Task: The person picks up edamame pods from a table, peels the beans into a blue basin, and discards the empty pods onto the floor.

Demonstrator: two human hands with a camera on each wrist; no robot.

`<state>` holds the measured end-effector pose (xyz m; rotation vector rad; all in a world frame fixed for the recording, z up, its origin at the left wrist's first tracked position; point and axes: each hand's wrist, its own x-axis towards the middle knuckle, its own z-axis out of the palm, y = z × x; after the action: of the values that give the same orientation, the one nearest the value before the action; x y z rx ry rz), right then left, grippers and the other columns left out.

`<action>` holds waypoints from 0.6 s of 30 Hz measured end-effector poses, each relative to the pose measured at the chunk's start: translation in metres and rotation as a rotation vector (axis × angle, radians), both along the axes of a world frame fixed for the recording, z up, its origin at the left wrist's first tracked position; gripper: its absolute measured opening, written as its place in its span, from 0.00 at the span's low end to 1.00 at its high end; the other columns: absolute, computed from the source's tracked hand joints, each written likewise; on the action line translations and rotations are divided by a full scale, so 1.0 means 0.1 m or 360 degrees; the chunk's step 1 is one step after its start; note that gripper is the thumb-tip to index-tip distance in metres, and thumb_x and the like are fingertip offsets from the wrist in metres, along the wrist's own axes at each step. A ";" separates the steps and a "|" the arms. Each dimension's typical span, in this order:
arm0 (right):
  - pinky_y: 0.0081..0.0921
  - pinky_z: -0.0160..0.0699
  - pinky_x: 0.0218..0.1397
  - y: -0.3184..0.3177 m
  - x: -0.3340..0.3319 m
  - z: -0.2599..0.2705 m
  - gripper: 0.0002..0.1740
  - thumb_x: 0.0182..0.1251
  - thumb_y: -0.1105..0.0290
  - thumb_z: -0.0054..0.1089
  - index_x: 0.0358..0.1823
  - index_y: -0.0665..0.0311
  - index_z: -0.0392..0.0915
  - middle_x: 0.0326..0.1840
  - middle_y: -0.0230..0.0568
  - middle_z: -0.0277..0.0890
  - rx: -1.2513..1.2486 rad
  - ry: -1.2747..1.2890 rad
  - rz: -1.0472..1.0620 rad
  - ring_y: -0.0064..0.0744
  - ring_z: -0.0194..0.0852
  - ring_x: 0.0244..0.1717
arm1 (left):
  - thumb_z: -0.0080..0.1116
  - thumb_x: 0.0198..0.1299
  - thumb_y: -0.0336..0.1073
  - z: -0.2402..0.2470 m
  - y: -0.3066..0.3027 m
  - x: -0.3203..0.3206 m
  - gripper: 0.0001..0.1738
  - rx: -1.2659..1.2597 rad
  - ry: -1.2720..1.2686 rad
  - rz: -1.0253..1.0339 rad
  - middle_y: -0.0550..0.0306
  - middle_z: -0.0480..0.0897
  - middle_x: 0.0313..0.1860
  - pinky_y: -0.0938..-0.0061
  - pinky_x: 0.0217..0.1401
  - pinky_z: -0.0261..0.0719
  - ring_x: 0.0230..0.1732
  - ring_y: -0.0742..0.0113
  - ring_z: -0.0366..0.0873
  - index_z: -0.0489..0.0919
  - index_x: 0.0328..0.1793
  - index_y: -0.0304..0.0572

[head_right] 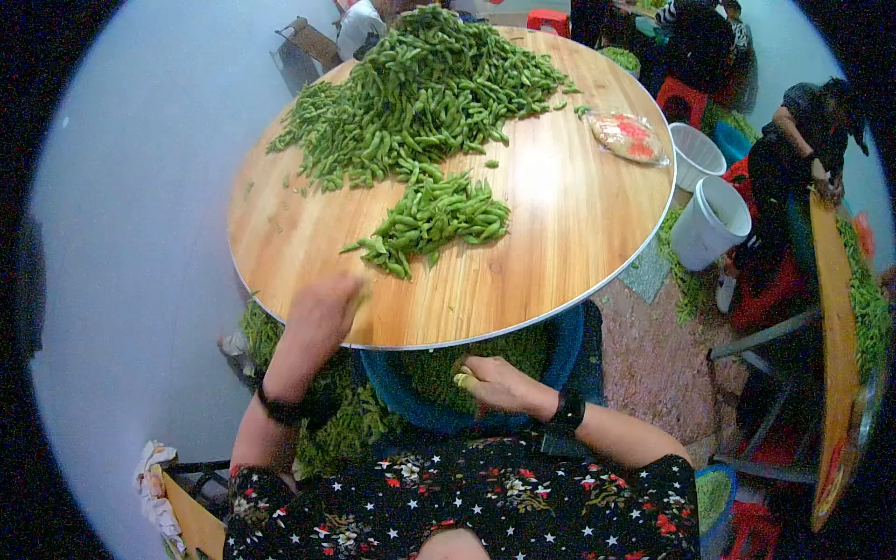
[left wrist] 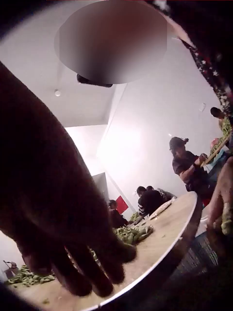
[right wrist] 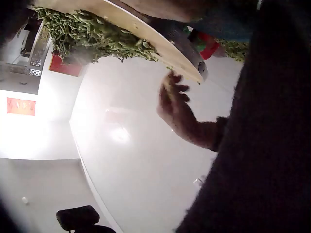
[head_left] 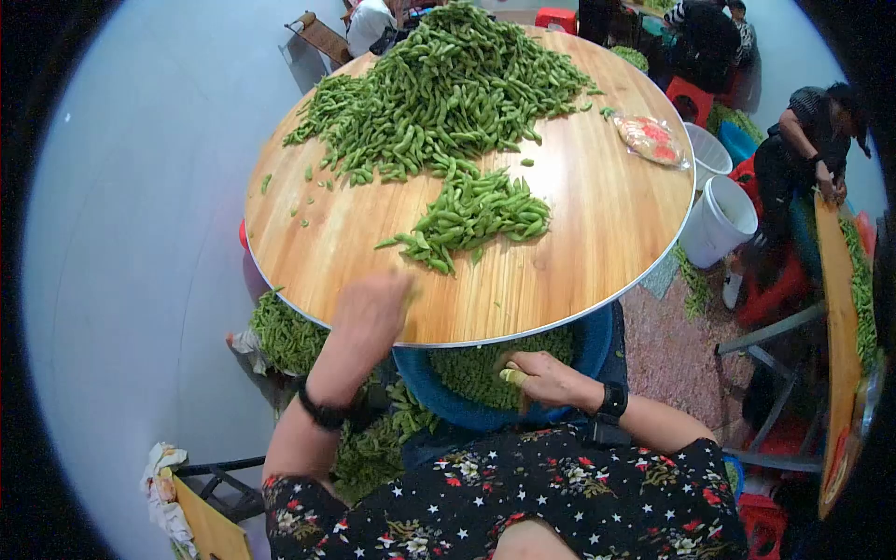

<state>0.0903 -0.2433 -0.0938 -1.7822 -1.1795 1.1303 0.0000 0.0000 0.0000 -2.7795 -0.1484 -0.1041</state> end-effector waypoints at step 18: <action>0.16 0.65 0.18 0.08 0.13 0.66 0.16 0.75 0.65 0.38 0.59 0.64 0.59 0.34 0.34 0.70 0.0594 0.0898 -0.0447 0.18 0.64 0.20 | 0.51 0.61 0.25 -0.17 -0.73 -0.01 0.21 -0.1824 -0.0691 -0.0411 0.40 0.80 0.41 0.67 0.42 0.76 0.40 0.50 0.81 0.74 0.62 0.34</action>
<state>0.1038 -0.2356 -0.0282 -1.1872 -0.7142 1.0632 -0.0006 -0.0733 -0.0166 -3.8415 0.0886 -0.9619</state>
